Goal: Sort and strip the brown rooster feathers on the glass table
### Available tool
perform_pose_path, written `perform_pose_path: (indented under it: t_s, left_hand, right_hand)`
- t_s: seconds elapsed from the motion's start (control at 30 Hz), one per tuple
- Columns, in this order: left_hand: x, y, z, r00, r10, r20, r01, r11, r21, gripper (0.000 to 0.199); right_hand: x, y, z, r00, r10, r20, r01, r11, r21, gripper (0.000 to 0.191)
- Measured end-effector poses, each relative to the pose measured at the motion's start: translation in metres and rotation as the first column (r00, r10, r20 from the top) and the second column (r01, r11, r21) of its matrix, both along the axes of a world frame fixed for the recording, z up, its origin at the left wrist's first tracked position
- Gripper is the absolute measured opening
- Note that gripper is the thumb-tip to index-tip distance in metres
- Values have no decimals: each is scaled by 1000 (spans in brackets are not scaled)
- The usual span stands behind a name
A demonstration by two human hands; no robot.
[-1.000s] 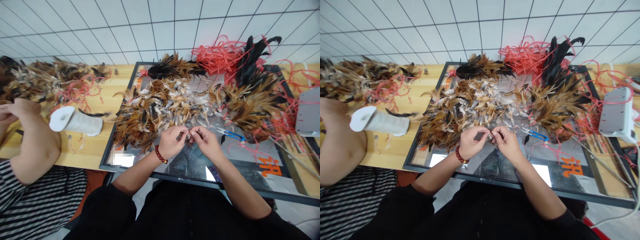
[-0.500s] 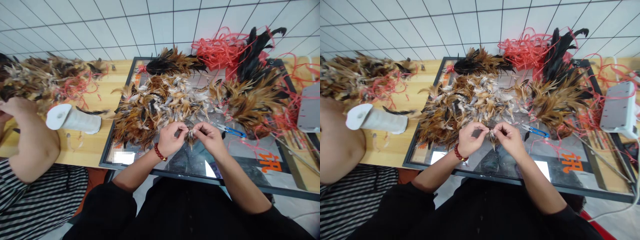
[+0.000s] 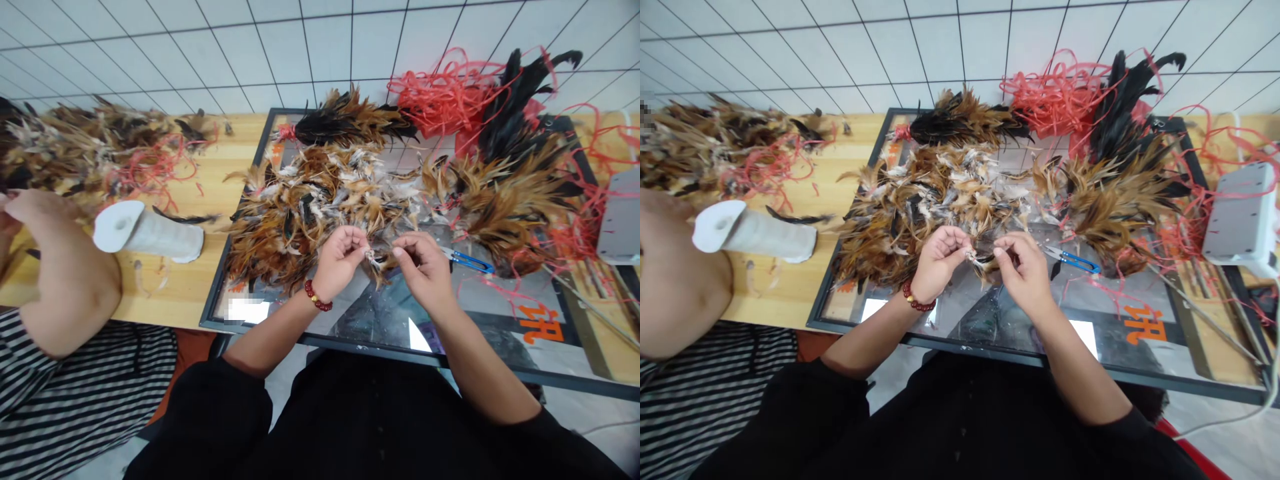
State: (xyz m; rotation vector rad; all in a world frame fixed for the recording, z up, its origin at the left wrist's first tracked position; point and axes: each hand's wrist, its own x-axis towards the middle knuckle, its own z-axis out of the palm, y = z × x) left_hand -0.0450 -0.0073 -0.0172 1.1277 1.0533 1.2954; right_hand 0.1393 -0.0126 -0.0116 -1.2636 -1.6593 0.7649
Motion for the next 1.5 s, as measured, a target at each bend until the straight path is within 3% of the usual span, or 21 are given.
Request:
perform_pose_path:
  t_s: [0.07, 0.23, 0.3, 0.37, 0.43, 0.6, 0.73, 0.83, 0.93, 1.03, 1.13, 1.23, 1.4, 1.47, 1.5]
  left_hand:
    - [0, 0, -1, 999, -21, 38, 21, 1000, -20, 25]
    - [3, -3, 0, 993, -98, 65, 97, 995, 9, 27]
    - [5, -5, 0, 991, -119, 57, 118, 993, 12, 28]
    - [6, -5, -1, 991, -119, 67, 119, 993, -6, 30]
    - [7, -5, -2, 991, -101, 92, 104, 994, -28, 32]
    - [5, -5, -4, 991, -74, 115, 81, 995, -55, 36]
    - [7, -6, -3, 995, -48, 89, 51, 998, -38, 35]
    - [8, -8, -1, 1000, 8, -19, -7, 998, 56, 30]
    - [7, -10, 4, 949, 183, -255, -100, 947, 305, 26]
    - [5, -12, 10, 813, 299, -500, 48, 821, 569, 24]
    - [5, -14, 8, 719, 338, -608, 190, 745, 639, 20]
    - [5, -15, 2, 772, 283, -569, 185, 757, 627, 21]
    - [2, -12, -2, 888, 116, -445, 147, 845, 514, 26]
    - [2, -11, 2, 877, 117, -467, 132, 874, 467, 19]
    - [1, -12, 6, 853, 158, -498, 118, 871, 477, 16]
  right_hand:
    - [-1, -1, 3, 999, 33, 3, -33, 999, -5, 23]
    - [-5, -4, 7, 979, 163, -122, -184, 966, -185, 37]
    - [-9, -6, 7, 981, 163, -108, -180, 969, -168, 44]
    - [-13, -9, 6, 989, 132, -64, -138, 984, -112, 40]
    - [-15, -10, 5, 993, 93, -76, -101, 989, -109, 24]
    - [-12, -4, 1, 942, 29, -335, -150, 928, -341, 23]
    - [-10, -2, 0, 929, 22, -369, -174, 907, -384, 25]
    - [-11, -3, 0, 941, 23, -337, -158, 912, -378, 23]
    - [-14, -4, 1, 925, -71, -372, -85, 919, -386, 22]
    - [-16, -3, 4, 884, -148, -444, -53, 911, -409, 25]
    - [-16, -1, 7, 823, -214, -527, -59, 890, -453, 27]
    - [-12, 2, 12, 755, -269, -598, -139, 825, -547, 28]
    - [-5, 8, 17, 645, -385, -660, -338, 632, -698, 36]
    - [-4, 9, 16, 661, -382, -646, -335, 620, -709, 37]
    - [-4, 8, 14, 683, -364, -634, -299, 653, -696, 36]
